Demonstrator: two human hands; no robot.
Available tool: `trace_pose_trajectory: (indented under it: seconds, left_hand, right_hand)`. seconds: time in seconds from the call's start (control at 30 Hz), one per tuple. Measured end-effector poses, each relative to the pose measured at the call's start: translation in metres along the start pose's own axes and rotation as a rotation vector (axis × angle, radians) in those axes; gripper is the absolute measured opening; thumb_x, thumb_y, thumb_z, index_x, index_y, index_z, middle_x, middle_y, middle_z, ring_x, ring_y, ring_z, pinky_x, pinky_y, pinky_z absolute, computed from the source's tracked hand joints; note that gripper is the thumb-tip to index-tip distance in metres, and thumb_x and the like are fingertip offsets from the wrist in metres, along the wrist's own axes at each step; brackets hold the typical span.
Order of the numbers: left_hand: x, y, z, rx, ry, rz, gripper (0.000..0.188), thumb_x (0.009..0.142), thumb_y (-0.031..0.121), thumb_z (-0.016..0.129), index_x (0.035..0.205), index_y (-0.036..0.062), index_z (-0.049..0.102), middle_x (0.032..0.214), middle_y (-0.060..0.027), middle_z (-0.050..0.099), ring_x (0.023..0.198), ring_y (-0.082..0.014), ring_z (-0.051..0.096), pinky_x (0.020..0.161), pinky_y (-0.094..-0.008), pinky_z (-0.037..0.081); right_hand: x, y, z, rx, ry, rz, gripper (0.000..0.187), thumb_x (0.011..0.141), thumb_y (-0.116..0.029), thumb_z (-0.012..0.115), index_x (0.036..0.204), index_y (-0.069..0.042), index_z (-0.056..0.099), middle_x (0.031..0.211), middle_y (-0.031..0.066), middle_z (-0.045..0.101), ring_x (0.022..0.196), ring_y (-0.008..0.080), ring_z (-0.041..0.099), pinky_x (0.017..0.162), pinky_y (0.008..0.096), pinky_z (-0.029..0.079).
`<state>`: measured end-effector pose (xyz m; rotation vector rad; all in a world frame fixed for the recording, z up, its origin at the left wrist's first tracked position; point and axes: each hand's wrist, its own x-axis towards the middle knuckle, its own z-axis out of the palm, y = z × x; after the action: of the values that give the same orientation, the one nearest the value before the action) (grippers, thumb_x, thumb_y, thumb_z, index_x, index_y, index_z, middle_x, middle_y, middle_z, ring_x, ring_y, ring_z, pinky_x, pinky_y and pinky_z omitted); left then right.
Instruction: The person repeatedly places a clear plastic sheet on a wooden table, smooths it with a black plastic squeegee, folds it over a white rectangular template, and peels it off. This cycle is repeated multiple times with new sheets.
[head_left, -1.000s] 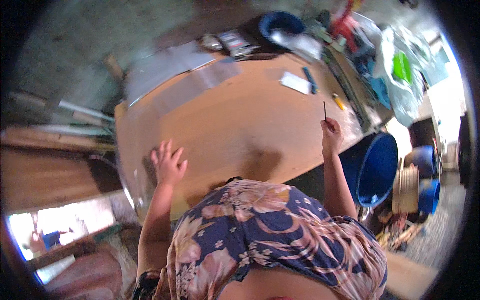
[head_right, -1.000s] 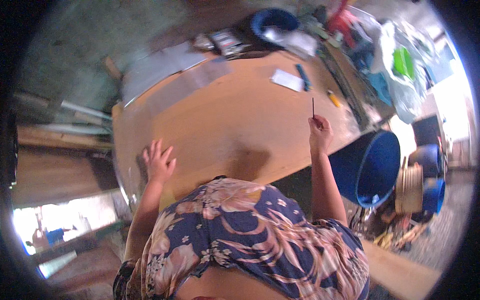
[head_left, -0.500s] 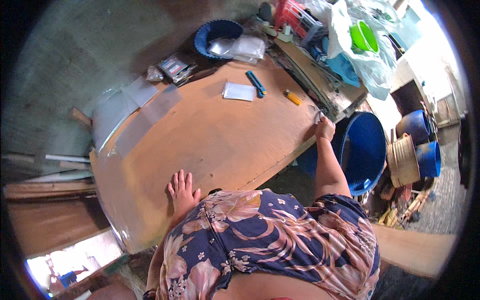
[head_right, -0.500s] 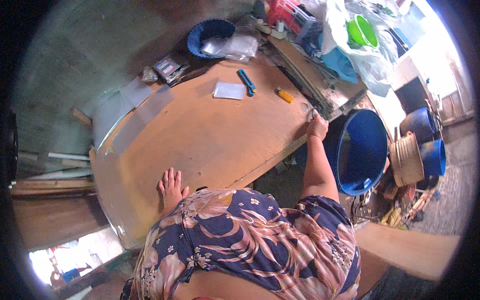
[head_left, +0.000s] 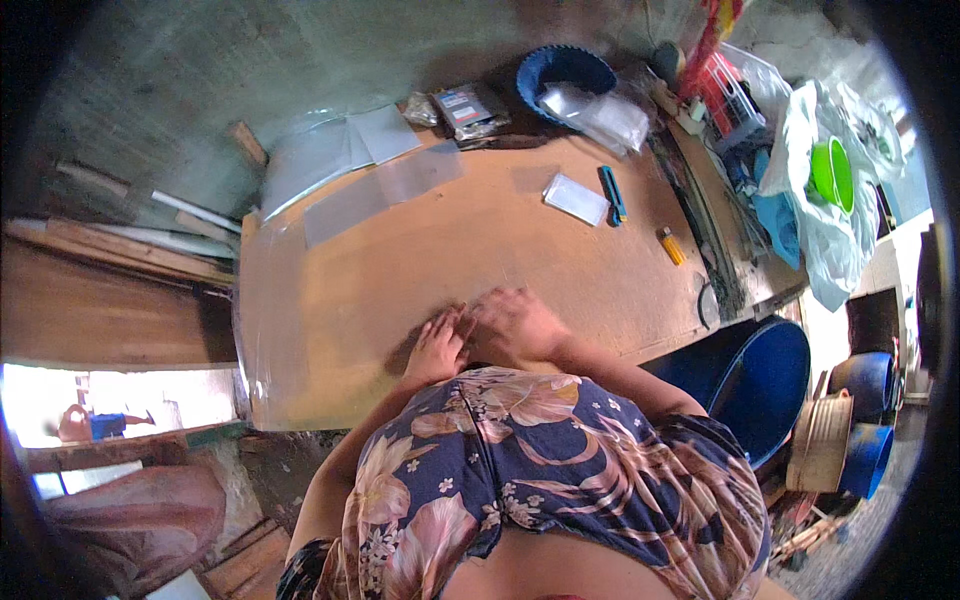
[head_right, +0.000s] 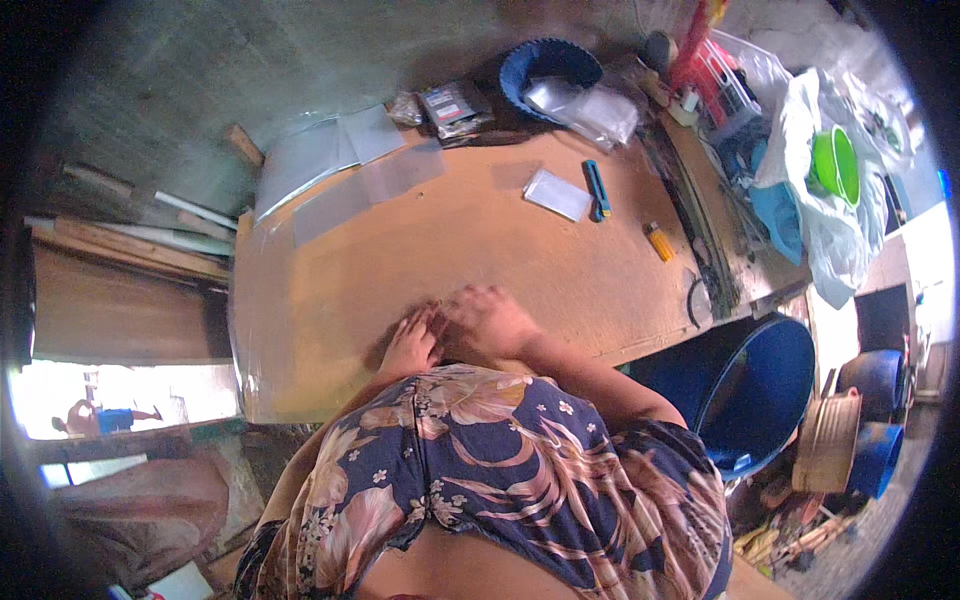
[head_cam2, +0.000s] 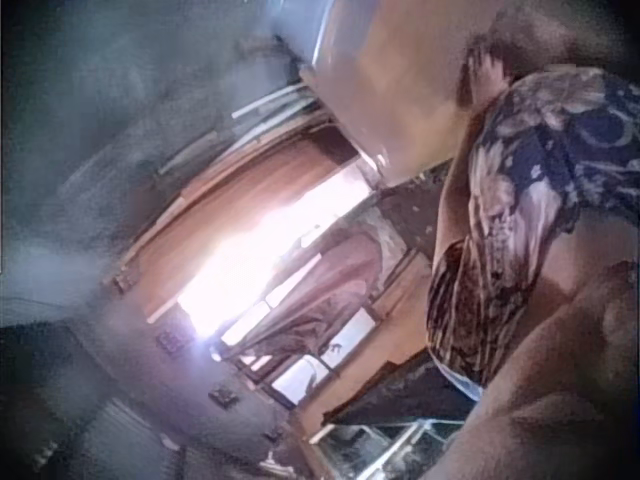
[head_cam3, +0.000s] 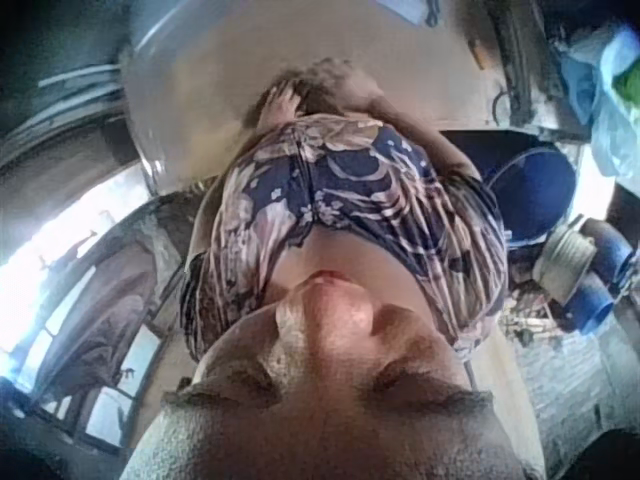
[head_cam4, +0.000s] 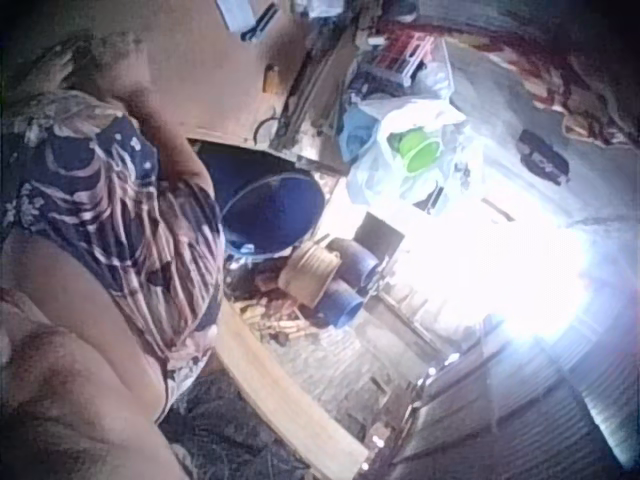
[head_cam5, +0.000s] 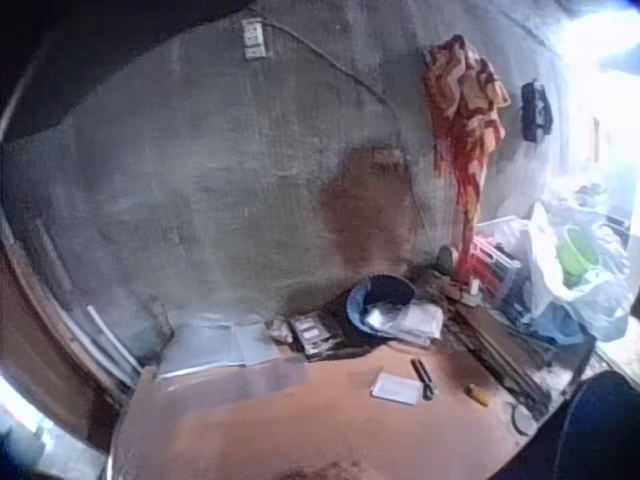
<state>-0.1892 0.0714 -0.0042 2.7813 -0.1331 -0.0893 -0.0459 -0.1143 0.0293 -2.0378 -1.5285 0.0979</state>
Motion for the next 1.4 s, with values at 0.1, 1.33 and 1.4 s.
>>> trace_pose_trajectory:
  seconds: [0.1,1.33,1.4]
  left_hand:
    - [-0.01,0.005,-0.041,0.152,0.112,-0.223,0.058,0.08,0.029,0.055,0.132,0.0097,0.039,0.139,-0.0147,0.031,0.127,-0.031,0.031,0.103,-0.0512,0.022]
    - [-0.236,-0.162,-0.343,0.843,0.724,-0.781,0.032,0.073,0.002,0.051,0.103,0.0137,0.054,0.099,-0.0083,0.052,0.08,-0.0299,0.058,0.062,-0.04,0.05]
    - [-0.24,-0.161,-0.325,0.815,0.637,-0.818,0.038,0.075,0.003,0.051,0.11,0.0159,0.052,0.101,-0.009,0.051,0.08,-0.0299,0.058,0.063,-0.0398,0.05]
  right_hand:
    - [0.005,-0.011,0.025,-0.144,-0.08,-0.105,0.03,0.079,-0.023,0.052,0.107,-0.014,0.06,0.119,0.0061,0.053,0.118,0.0237,0.042,0.098,0.0427,0.033]
    - [0.435,-0.213,0.072,-0.013,0.504,-0.477,0.014,0.073,-0.012,0.056,0.086,-0.01,0.06,0.092,0.0109,0.059,0.088,0.0289,0.057,0.08,0.0399,0.045]
    - [0.447,-0.215,0.085,0.03,0.623,-0.528,0.014,0.071,-0.01,0.057,0.085,-0.01,0.06,0.093,0.0089,0.059,0.091,0.0267,0.056,0.084,0.0395,0.043]
